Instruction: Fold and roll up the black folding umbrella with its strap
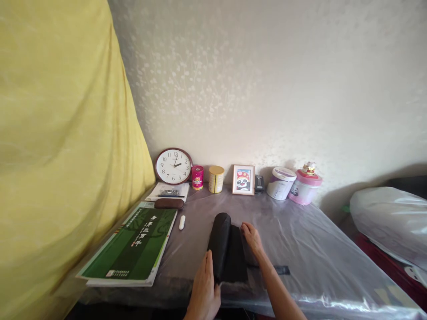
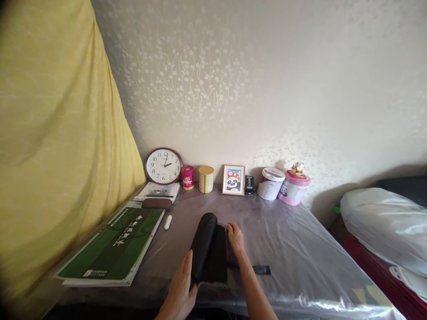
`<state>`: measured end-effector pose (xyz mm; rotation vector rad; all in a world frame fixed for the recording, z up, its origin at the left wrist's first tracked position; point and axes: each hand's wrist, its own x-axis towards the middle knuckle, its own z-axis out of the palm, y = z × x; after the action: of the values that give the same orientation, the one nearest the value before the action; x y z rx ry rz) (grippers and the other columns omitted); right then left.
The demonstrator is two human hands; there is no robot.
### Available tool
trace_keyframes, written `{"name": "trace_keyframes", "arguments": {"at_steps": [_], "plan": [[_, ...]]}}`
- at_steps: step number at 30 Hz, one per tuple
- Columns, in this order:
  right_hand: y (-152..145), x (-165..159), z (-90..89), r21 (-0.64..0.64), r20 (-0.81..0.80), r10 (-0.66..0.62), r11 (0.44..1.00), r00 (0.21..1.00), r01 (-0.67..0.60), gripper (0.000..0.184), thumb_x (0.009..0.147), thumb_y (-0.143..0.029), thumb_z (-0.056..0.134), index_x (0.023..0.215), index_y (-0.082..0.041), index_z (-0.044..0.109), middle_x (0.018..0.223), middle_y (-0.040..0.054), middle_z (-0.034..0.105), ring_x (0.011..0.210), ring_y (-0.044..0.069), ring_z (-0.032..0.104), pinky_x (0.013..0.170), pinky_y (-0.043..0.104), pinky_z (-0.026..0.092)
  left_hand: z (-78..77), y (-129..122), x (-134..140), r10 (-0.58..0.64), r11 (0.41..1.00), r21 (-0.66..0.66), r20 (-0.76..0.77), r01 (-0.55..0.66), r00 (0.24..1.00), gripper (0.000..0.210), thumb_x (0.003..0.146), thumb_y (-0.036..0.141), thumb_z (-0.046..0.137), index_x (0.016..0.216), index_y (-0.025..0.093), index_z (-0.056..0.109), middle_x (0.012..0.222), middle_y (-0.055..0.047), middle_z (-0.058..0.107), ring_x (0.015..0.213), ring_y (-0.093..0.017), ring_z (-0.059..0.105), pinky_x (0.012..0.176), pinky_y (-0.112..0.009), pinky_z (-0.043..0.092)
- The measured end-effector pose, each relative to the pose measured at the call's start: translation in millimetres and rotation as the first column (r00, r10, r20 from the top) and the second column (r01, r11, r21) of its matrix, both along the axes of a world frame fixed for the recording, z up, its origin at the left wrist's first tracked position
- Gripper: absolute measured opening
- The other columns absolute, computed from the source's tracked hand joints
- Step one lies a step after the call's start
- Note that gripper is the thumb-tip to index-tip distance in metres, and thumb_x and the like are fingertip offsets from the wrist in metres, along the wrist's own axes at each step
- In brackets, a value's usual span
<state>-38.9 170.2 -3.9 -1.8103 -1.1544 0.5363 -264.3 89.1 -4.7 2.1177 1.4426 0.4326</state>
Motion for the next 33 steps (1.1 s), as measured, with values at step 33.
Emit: {"name": "trace_keyframes", "arguments": {"at_steps": [33], "plan": [[-7, -98, 36.8, -0.107, -0.109, 0.160, 0.979, 0.981, -0.172, 0.040, 0.074, -0.023, 0.054, 0.112, -0.014, 0.051, 0.066, -0.0038, 0.052, 0.047, 0.010, 0.050, 0.037, 0.020, 0.043, -2.0, 16, -13, 0.085, 0.996, -0.017, 0.091, -0.084, 0.992, 0.076, 0.064, 0.013, 0.047, 0.136, 0.004, 0.022, 0.143, -0.018, 0.029, 0.130, -0.026, 0.033, 0.107, -0.036, 0.027]]}}
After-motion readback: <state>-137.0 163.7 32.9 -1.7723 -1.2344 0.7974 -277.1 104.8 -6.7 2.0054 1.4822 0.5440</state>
